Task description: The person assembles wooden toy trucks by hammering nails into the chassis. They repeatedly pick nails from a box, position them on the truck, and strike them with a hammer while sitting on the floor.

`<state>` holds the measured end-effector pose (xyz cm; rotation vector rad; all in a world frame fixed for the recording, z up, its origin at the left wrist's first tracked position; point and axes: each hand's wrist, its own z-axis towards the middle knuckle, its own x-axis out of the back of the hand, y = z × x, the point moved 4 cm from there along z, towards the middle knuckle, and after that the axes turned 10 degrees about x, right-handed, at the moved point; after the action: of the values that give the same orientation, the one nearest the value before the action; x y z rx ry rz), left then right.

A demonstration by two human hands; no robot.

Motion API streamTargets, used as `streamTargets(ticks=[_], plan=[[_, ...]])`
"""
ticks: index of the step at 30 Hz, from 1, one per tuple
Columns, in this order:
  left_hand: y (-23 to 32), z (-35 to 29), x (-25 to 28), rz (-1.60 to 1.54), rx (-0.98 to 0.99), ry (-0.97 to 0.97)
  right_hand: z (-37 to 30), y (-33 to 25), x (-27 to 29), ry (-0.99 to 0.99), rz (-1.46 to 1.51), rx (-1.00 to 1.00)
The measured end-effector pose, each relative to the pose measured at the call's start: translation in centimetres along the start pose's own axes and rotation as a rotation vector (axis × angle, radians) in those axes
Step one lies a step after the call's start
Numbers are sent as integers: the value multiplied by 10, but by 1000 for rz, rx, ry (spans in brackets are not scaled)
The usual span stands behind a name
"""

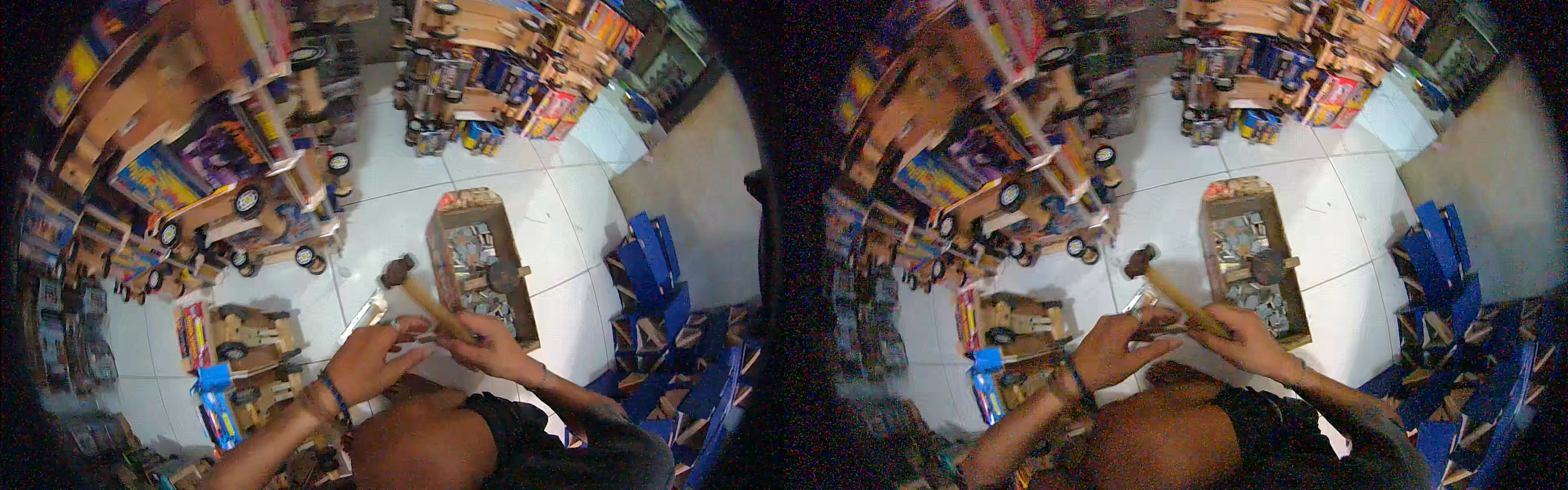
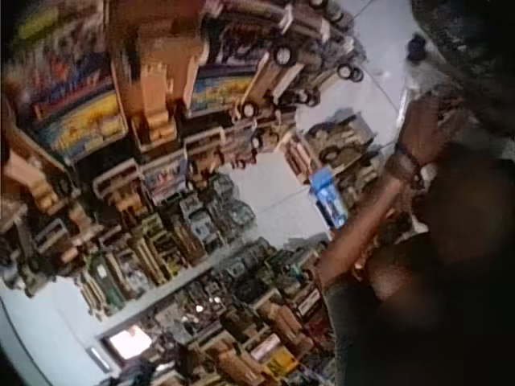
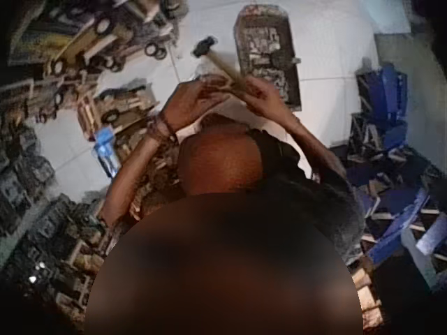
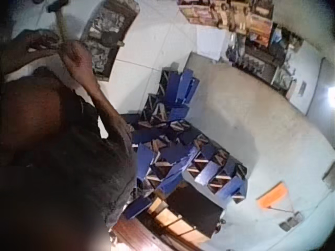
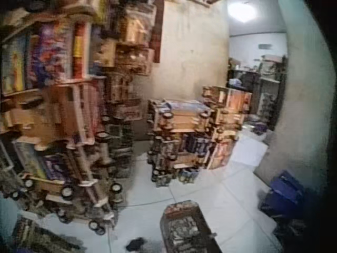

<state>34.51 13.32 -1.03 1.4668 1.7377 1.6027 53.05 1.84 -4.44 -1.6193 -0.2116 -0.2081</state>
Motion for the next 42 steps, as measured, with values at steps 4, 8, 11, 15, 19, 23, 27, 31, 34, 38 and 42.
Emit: streamTargets(ticks=[4, 8, 11, 15, 19, 23, 27, 31, 34, 38, 42], plan=[[-13, 92, -20, 305, -133, 19, -48, 30, 59, 255, -402, 118], [-19, 186, -57, 599, -297, 27, -87, 73, 80, 291, -297, -174], [-32, 263, -96, 581, -188, -31, -99, 84, 80, 397, -190, -93], [-57, 317, -132, 554, -115, -8, -111, 102, 72, 590, 84, -354], [-66, 341, -162, 731, -119, -62, -114, 108, 76, 649, 60, -351], [-55, 338, -152, 659, -54, -40, -116, 110, 78, 664, 8, -442], [-14, 299, -101, 163, -213, -24, -100, 93, 99, 784, -66, -478], [34, 251, -48, -39, -92, -22, -47, 55, 146, 684, -75, -276], [74, 210, -16, 38, -211, 173, 20, 28, 142, 604, 90, -105], [95, 169, 15, 40, -261, 309, 75, -11, 123, 443, 285, -131], [83, 138, 41, -296, -106, 241, 85, -45, 97, 233, 460, -264]])
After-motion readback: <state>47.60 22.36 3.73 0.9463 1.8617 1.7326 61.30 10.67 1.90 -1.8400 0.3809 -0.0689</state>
